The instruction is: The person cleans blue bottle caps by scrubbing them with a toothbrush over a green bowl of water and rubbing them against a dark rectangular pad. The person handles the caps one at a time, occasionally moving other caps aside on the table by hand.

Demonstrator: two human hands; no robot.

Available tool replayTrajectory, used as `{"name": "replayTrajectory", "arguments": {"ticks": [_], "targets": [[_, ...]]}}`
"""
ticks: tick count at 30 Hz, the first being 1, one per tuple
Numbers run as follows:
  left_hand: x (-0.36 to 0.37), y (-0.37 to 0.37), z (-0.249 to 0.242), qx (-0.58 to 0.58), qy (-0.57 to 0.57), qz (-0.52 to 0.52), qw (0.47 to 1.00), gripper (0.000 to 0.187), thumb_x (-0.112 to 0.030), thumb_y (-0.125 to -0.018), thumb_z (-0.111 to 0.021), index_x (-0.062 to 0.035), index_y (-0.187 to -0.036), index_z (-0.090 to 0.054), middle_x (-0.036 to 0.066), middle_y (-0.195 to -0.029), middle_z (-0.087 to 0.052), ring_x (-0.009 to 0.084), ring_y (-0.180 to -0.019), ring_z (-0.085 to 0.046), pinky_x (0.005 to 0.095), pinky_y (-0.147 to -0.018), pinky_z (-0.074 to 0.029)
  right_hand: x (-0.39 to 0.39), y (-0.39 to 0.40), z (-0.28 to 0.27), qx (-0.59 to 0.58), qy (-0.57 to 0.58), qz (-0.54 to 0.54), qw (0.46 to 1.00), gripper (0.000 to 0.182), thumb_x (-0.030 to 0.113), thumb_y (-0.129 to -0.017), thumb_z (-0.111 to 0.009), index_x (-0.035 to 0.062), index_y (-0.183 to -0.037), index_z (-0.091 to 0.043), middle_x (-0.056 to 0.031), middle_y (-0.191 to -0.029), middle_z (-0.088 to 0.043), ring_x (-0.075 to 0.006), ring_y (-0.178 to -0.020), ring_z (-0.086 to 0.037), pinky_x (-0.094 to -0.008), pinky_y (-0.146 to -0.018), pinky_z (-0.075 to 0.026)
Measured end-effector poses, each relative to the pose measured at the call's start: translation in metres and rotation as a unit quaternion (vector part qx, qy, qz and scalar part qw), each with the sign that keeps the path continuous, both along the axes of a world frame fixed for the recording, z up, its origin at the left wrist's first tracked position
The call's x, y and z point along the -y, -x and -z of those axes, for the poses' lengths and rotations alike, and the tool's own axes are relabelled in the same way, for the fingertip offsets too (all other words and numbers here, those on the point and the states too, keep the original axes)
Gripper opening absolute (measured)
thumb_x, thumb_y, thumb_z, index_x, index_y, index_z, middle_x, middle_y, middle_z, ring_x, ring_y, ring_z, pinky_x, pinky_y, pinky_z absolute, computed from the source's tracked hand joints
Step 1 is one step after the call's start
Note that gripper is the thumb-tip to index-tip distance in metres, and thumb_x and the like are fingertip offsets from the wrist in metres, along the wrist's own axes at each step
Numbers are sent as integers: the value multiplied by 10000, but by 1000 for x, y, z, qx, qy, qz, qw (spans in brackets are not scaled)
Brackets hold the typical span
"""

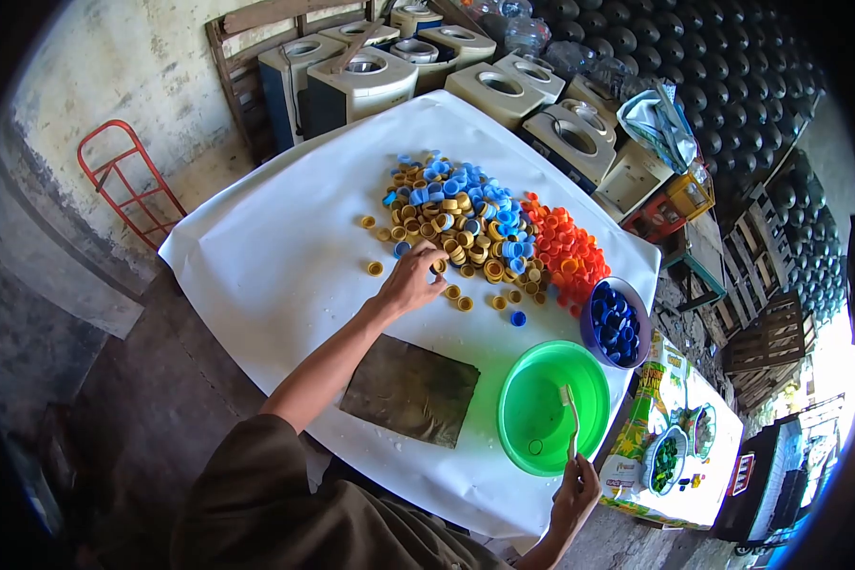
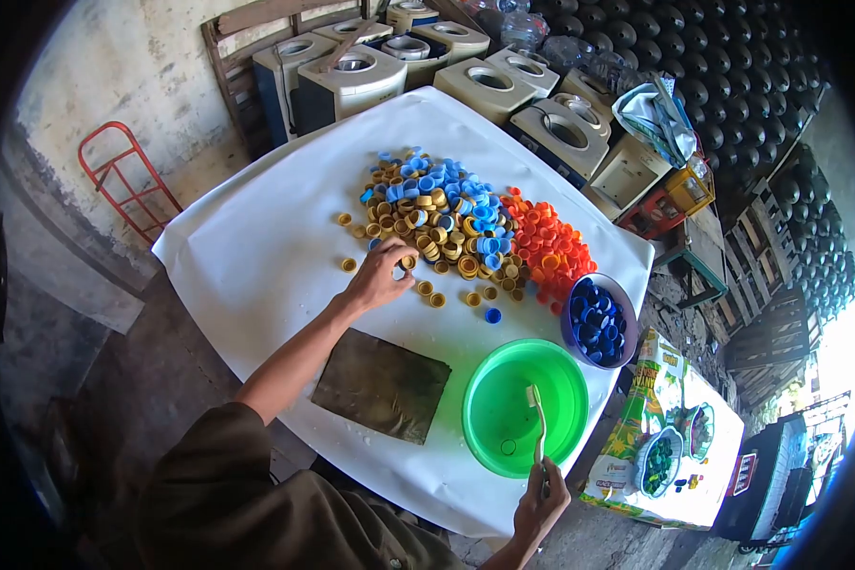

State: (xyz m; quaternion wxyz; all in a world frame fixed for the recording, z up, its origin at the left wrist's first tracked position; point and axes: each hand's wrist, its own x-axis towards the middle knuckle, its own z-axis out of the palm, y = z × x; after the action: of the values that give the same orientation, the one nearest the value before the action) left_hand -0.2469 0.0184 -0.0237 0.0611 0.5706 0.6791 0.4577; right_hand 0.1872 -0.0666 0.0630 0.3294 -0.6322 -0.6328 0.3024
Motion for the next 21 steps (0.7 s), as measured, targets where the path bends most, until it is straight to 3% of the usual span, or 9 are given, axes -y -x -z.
{"name": "replayTrajectory", "arguments": {"ticks": [5, 8, 9, 12, 16, 17, 21], "targets": [[-4, 1, -6, -25, 66, 81, 994, 406, -24, -767, -697, 29, -1164, -635, 169, -1076, -631, 341, -1010, -630, 417, -891, -524, -3, -2, 2, 8, -20, -12, 1000, 218, 91, -931, -638, -79, -1058, -686, -102, -696, -625, -103, -601, -517, -286, -518, -374], [-12, 2, -3, -138, 108, 82, 981, 563, -31, -757, -741, 34, -1283, -552, 228, -1161, -629, 364, -1078, -618, 426, -906, -522, -4, -8, 0, 5, 10, -13, 1000, 217, 90, -926, -643, -74, -1060, -694, -141, -739, -667, -134, -620, -573, -299, -562, -430], [-8, -1, -13, -176, 198, 81, 961, 697, -34, -722, -792, 79, -1332, -474, 283, -1154, -632, 392, -1084, -629, 438, -907, -538, -5, -10, 1, 19, 2, -24, 1000, 214, 92, -925, -649, -71, -1055, -696, -153, -753, -675, -152, -624, -589, -309, -575, -444], [-14, -5, -25, -240, 311, 119, 912, 744, -44, -671, -845, 104, -1298, -474, 293, -1033, -654, 409, -1035, -646, 437, -880, -552, -15, -18, 1, 63, -11, -65, 996, 206, 98, -921, -664, -64, -1042, -702, -187, -794, -695, -209, -650, -642, -338, -617, -484], [-12, 2, -41, -296, 371, 107, 873, 608, -69, -609, -886, 91, -1083, -541, 267, -950, -670, 418, -956, -666, 453, -830, -560, -27, -20, -12, 80, -27, -123, 989, 198, 106, -917, -677, -56, -1028, -705, -225, -858, -710, -310, -756, -716, -377, -703, -534], [-14, 14, -29, -307, 353, 106, 878, 504, -69, -612, -872, 39, -1009, -581, 216, -1034, -661, 381, -1023, -647, 436, -868, -545, -31, -22, -10, 78, -39, -133, 987, 197, 104, -918, -675, -56, -1028, -705, -226, -863, -711, -318, -763, -718, -379, -709, -536], [1, 9, -59, -188, 346, 107, 913, 353, -52, -673, -812, -40, -993, -662, 136, -1136, -600, 314, -1147, -573, 394, -944, -492, -45, -31, -8, 55, -41, -169, 983, 191, 95, -917, -671, -56, -1028, -705, -229, -866, -709, -333, -750, -714, -382, -700, -535]]}}
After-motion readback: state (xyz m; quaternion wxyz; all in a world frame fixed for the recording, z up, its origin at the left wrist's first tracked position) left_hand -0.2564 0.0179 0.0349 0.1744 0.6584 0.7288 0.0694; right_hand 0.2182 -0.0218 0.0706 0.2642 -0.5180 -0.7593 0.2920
